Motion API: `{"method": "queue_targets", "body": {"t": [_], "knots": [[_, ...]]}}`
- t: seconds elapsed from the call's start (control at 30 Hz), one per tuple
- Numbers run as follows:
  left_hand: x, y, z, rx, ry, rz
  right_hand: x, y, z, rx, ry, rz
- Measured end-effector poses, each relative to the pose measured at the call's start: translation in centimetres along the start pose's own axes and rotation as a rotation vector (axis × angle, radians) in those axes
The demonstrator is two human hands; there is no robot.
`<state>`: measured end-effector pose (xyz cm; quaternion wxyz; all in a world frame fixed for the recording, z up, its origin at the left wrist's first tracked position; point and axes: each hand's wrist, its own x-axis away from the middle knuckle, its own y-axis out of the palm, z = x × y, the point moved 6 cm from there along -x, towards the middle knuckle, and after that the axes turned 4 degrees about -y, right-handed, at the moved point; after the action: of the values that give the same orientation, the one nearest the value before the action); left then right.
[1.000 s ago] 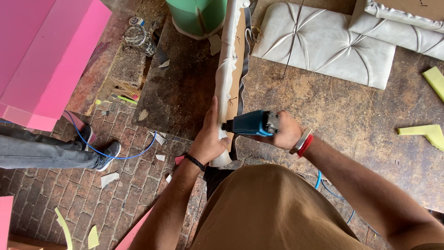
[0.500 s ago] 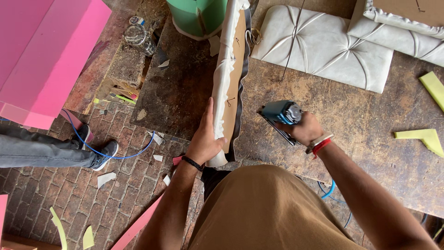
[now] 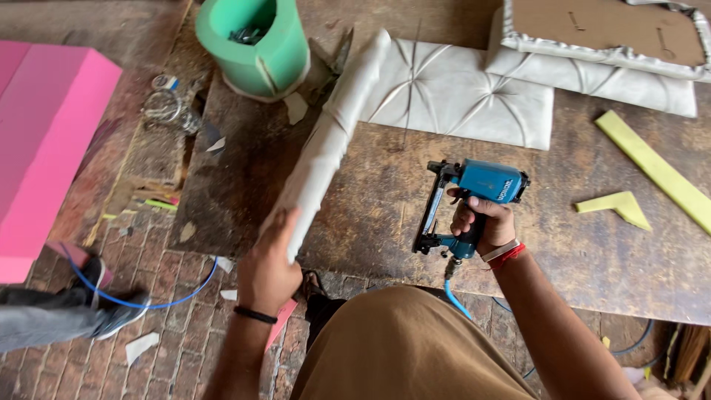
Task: The person staples fabric onto a rectangular cushion frame using a pneumatic staple gun, folds and trims excess fabric, and smooths the tufted surface. The person handles a cushion frame, fabric, staple gun, and scissors while working at a cluttered workshop table.
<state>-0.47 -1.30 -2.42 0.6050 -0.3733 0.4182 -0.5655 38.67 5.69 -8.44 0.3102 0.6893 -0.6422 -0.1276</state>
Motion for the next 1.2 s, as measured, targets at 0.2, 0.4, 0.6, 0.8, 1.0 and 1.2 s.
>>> {"method": "queue_targets", "body": {"t": [0.2, 0.4, 0.6, 0.8, 1.0, 1.2], "knots": [[1.5, 8.6, 3.8, 0.114, -0.025, -0.251, 1.1, -4.1, -0.8, -0.398, -0.119, 0.000], [-4.2, 11.8, 22.0, 0.594, 0.448, -0.156, 3.6, -7.0, 0.7, -0.502, -0.137, 0.084], [-4.6, 14.8, 33.4, 0.228, 0.603, -0.301, 6.4, -11.2, 1.3, -0.560, -0.133, 0.166], [-2.1, 14.8, 36.7, 0.055, 0.517, -0.642, 8.5, -15.6, 2.2, -0.892, -0.289, 0.054], [0.6, 10.4, 37.6, 0.629, 0.672, -0.527, 9.5, -20.4, 0.4, -1.030, -0.373, -0.032], [1.6, 10.5, 38.6, 0.659, 0.400, -0.681, 10.1, -21.3, -1.0, -0.988, -0.374, -0.008]]}}
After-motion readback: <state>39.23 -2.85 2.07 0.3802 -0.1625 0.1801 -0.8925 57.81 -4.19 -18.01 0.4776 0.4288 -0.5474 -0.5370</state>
